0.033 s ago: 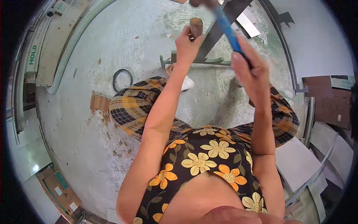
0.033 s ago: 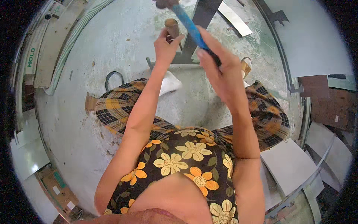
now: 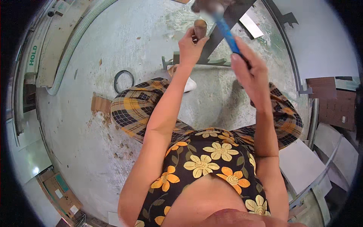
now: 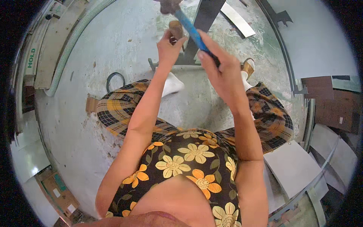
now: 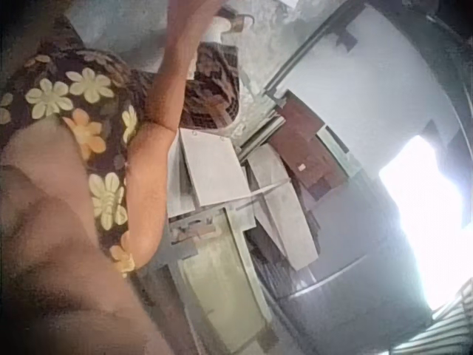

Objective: Using a hammer and a metal tool to manipulate a wooden furniture component.

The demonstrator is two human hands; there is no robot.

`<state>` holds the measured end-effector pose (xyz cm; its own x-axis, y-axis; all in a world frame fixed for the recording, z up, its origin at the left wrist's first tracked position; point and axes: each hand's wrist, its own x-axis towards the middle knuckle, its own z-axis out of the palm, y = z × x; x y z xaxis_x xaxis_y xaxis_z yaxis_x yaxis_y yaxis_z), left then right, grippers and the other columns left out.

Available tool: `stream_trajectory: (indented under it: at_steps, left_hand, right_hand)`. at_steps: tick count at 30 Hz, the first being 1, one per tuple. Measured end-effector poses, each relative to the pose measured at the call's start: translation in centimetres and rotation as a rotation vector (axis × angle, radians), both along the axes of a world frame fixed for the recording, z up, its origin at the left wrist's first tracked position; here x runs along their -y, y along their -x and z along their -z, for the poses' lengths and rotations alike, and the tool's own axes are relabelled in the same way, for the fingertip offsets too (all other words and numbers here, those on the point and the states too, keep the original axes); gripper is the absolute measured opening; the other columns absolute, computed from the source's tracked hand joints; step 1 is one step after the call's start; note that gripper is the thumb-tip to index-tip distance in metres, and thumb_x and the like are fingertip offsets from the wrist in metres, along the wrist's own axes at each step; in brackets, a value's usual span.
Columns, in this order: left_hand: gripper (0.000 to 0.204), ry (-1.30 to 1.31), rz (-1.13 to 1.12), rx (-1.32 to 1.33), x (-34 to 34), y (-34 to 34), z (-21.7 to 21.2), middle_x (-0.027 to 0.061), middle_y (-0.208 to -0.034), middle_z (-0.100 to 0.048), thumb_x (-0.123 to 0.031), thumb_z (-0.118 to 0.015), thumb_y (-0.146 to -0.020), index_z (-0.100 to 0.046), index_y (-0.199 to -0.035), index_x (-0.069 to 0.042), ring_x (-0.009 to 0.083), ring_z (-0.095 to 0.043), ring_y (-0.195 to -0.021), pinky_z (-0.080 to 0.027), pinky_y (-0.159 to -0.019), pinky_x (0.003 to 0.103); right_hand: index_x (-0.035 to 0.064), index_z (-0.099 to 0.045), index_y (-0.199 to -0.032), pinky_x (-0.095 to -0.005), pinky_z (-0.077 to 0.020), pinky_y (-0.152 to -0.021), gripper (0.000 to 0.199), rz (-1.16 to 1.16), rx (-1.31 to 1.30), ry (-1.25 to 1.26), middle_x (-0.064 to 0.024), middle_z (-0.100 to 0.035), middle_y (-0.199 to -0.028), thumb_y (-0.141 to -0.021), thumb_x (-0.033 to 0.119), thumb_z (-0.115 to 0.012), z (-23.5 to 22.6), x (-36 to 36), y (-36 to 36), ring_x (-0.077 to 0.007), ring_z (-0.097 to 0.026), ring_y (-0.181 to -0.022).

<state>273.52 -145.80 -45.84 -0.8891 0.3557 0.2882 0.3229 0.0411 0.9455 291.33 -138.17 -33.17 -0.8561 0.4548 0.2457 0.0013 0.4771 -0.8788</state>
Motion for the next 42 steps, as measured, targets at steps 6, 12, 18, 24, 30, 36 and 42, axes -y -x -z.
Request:
stream_trajectory:
  at_steps: [6,12,18,24,30,36,42]
  left_hand:
    - [0.038,0.042,0.021,-0.012,-0.1,0.2,2.7,0.0142,-0.087,-0.069,-0.016,-0.077,-0.074,-0.062,-0.104,0.0,0.0207,-0.067,-0.077,-0.051,-0.07,0.031]
    - [0.038,0.038,-0.014,-0.048,0.0,0.2,2.3,0.0143,-0.086,-0.069,-0.017,-0.076,-0.075,-0.062,-0.104,0.002,0.0207,-0.067,-0.077,-0.051,-0.071,0.031]
    - [0.037,0.065,0.008,-0.059,0.5,-0.1,1.9,0.0117,-0.085,-0.069,-0.016,-0.077,-0.075,-0.062,-0.103,0.001,0.0172,-0.066,-0.076,-0.051,-0.07,0.031]
    - [0.03,0.028,0.091,0.035,1.1,-1.4,-2.4,0.0064,-0.081,-0.068,-0.017,-0.078,-0.076,-0.063,-0.097,0.0,0.0103,-0.063,-0.074,-0.049,-0.067,0.027]
    - [0.03,-0.038,0.275,-0.016,-1.9,-4.3,-2.1,0.0046,-0.078,-0.067,-0.015,-0.079,-0.076,-0.063,-0.097,-0.001,0.0098,-0.057,-0.068,-0.048,-0.064,0.029]
    - [0.041,0.314,0.201,-0.372,-4.6,-5.3,1.0,0.0117,-0.082,-0.067,-0.022,-0.079,-0.074,-0.061,-0.108,-0.007,0.0247,-0.065,-0.072,-0.049,-0.065,0.033]
    - [0.04,0.428,0.106,-0.411,-6.0,-5.4,2.2,0.0139,-0.084,-0.068,-0.027,-0.078,-0.075,-0.06,-0.105,-0.007,0.0337,-0.066,-0.077,-0.049,-0.069,0.04]
  right_hand:
    - [0.0042,-0.057,-0.128,-0.0254,-0.043,-0.061,0.037,0.021,0.056,-0.03,-0.0066,-0.05,-0.071,-0.092,0.007,-0.058,2.6,-0.3,0.9,-0.0085,-0.043,-0.066]
    - [0.0049,-0.056,-0.128,-0.0263,-0.045,-0.064,0.037,0.025,-0.034,-0.046,-0.011,-0.056,-0.076,-0.092,0.008,-0.059,2.3,-0.1,1.1,-0.0099,-0.045,-0.068]
    - [0.0033,-0.055,-0.129,-0.027,-0.0467,-0.068,0.039,0.01,0.031,0.023,-0.0125,-0.061,-0.085,-0.091,0.007,-0.059,3.2,-1.0,0.0,-0.0102,-0.049,-0.071]
    - [0.0055,-0.054,-0.134,-0.022,-0.0443,-0.066,0.043,0.061,-0.198,0.094,-0.0014,-0.062,-0.092,-0.091,0.006,-0.059,2.1,-2.9,-4.9,-0.0063,-0.05,-0.073]
    - [0.0047,-0.052,-0.136,-0.0166,-0.0371,-0.054,0.041,0.215,-0.32,0.28,0.0036,-0.055,-0.079,-0.094,0.007,-0.056,4.2,-4.7,-7.2,-0.002,-0.047,-0.065]
    - [0.0061,-0.053,-0.136,-0.0182,-0.0377,-0.054,0.042,0.332,-0.252,0.335,0.0044,-0.055,-0.078,-0.094,0.01,-0.057,7.6,-6.0,-9.0,-0.0029,-0.045,-0.062]
    - [0.0045,-0.053,-0.132,-0.0265,-0.0484,-0.069,0.042,0.333,-0.213,0.33,-0.0088,-0.068,-0.095,-0.092,0.013,-0.06,8.2,-7.1,-9.5,-0.0116,-0.056,-0.074]
